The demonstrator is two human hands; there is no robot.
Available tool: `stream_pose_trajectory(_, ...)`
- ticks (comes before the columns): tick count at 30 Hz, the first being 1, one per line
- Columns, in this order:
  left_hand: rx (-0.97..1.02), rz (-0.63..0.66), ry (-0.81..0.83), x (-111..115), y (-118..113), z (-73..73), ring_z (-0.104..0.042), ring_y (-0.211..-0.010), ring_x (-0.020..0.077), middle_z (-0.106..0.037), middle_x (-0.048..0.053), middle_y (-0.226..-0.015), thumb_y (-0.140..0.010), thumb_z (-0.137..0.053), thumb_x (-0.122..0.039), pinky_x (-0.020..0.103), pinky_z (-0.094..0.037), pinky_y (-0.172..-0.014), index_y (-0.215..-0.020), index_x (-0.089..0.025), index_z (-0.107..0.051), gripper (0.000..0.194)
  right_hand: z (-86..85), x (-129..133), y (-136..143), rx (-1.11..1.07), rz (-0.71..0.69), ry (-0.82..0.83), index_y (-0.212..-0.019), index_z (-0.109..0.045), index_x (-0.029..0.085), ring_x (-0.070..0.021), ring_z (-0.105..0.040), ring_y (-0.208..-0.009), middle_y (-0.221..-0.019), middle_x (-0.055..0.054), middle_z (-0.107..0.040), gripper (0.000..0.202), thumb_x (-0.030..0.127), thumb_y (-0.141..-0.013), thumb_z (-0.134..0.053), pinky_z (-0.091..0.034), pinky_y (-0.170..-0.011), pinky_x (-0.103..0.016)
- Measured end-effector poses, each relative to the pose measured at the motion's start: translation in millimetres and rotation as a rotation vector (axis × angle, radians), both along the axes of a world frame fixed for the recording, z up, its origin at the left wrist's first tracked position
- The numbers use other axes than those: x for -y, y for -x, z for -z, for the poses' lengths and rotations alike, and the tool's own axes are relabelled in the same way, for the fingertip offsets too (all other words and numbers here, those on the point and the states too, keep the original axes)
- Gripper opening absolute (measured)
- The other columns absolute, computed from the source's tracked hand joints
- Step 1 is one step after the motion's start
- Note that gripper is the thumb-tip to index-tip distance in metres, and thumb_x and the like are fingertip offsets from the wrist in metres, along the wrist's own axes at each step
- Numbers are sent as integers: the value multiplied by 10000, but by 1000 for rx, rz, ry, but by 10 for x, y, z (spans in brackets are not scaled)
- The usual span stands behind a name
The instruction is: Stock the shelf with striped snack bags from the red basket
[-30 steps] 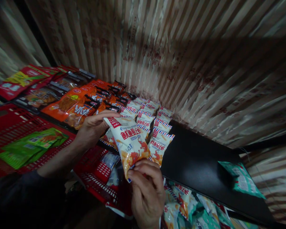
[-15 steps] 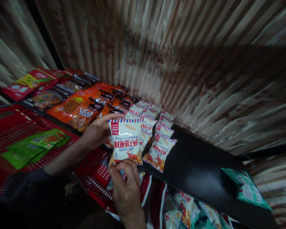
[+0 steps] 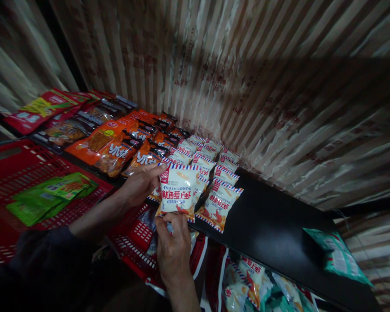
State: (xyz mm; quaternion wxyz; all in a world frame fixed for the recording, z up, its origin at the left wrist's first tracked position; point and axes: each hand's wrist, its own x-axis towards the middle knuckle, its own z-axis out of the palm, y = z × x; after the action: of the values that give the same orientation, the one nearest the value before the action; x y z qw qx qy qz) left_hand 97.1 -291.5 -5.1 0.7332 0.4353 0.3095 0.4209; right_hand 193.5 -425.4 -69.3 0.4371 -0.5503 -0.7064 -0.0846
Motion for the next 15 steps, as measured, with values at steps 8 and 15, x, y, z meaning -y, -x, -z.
stream_pose_trajectory(8,-30,-46,56,11,-8,19,-599,-575,130,-708,15,-674,-646,-760,-473,225,-446,-549,-695,-162,-650,333,-173,100,-65,-217,-122,118,-1158,-626,217,-158,-654,-857,-952,-57,-697,291,112,-903,-532,-549,-763,-294)
stream_pose_trajectory(15,-106,85,8,140,-62,85,-597,-588,129,-690,13,-662,-649,-764,-476,246,-474,-602,-706,-155,-644,348,-248,96,-365,-887,225,129,-1134,-610,196,-138,-641,-772,-864,-19,-673,311,354,-866,-611,-515,-708,-269)
